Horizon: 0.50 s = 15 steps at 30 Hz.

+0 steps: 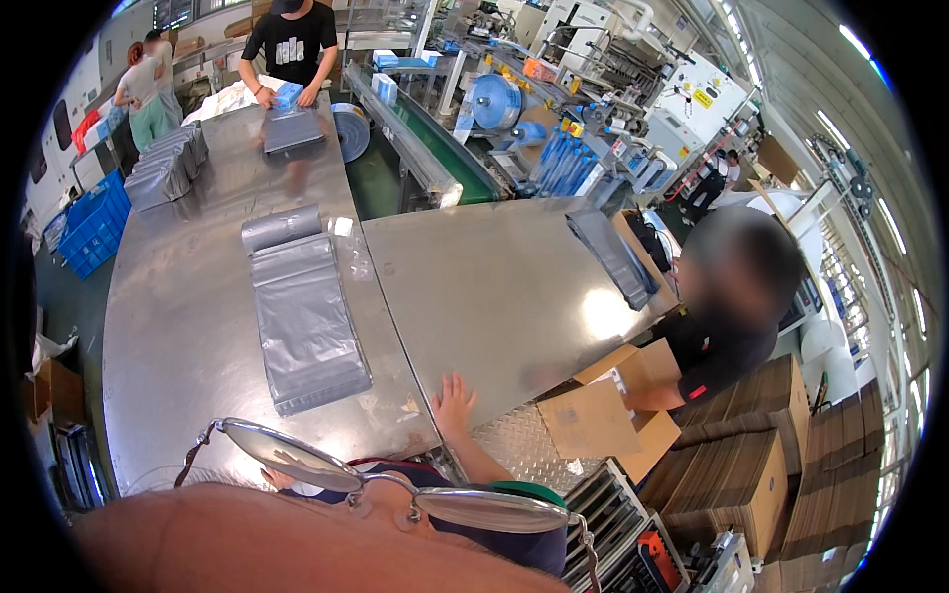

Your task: The person places individual paper products into silver bags, folds the tops of the bags, and lines them up on a workbench.

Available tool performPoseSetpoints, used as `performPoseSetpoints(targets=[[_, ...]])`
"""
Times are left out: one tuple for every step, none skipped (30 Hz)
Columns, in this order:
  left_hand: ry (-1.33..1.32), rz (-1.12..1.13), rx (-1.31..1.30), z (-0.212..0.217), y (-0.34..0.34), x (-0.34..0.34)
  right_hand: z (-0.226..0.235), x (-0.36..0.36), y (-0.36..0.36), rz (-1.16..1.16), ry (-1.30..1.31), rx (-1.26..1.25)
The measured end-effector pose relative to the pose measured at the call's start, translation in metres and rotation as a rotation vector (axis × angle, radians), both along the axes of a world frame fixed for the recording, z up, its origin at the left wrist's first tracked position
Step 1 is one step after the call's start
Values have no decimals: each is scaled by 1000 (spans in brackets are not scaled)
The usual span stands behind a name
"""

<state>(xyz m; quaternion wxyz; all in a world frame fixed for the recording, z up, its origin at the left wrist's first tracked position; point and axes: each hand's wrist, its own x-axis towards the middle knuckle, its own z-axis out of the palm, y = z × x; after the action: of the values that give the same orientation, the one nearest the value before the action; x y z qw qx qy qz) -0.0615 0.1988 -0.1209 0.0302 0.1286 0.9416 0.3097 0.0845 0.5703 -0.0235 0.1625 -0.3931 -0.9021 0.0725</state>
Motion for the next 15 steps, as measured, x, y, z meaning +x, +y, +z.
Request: performPoseSetpoints(targets=[[0,6,239,-21,-7,-3,2,-2,-1,4,-9,0],[-12,2,258,-29,-6,-5,2,-2,-1,-5,-20,7],[-24,10,185,-23,-4,-5,1,-2,0,-4,-15,8],[-36,16,112,-15,-1,-6,0,-2,0,-2,-10,9],[-51,19,-51,24,14,-3,-2,1,2,-12,-9,9],[-62,39,-217,48,19,-2,-1,0,1,-11,-5,-6],[-7,46,-226,45,17,-4,2,-1,-1,-5,0,-20],[47,47,-233,36,16,-8,4,-2,-2,-5,3,-32],[100,47,-238,24,16,-12,3,-2,-1,-24,25,-32],[151,-50,-271,-6,4,-28,2,-6,-1,-33,49,-34],[202,-140,-304,-48,-15,-50,3,-11,-1,-35,75,-37],[233,-129,-225,-58,-14,-55,4,-14,3,-60,138,-108],[267,-128,-146,-65,-11,-61,9,-18,10,-92,203,-181],[289,-4,40,-53,10,-71,12,-27,17,-116,269,-255],[307,112,227,-22,39,-80,13,-32,26,-111,276,-251]])
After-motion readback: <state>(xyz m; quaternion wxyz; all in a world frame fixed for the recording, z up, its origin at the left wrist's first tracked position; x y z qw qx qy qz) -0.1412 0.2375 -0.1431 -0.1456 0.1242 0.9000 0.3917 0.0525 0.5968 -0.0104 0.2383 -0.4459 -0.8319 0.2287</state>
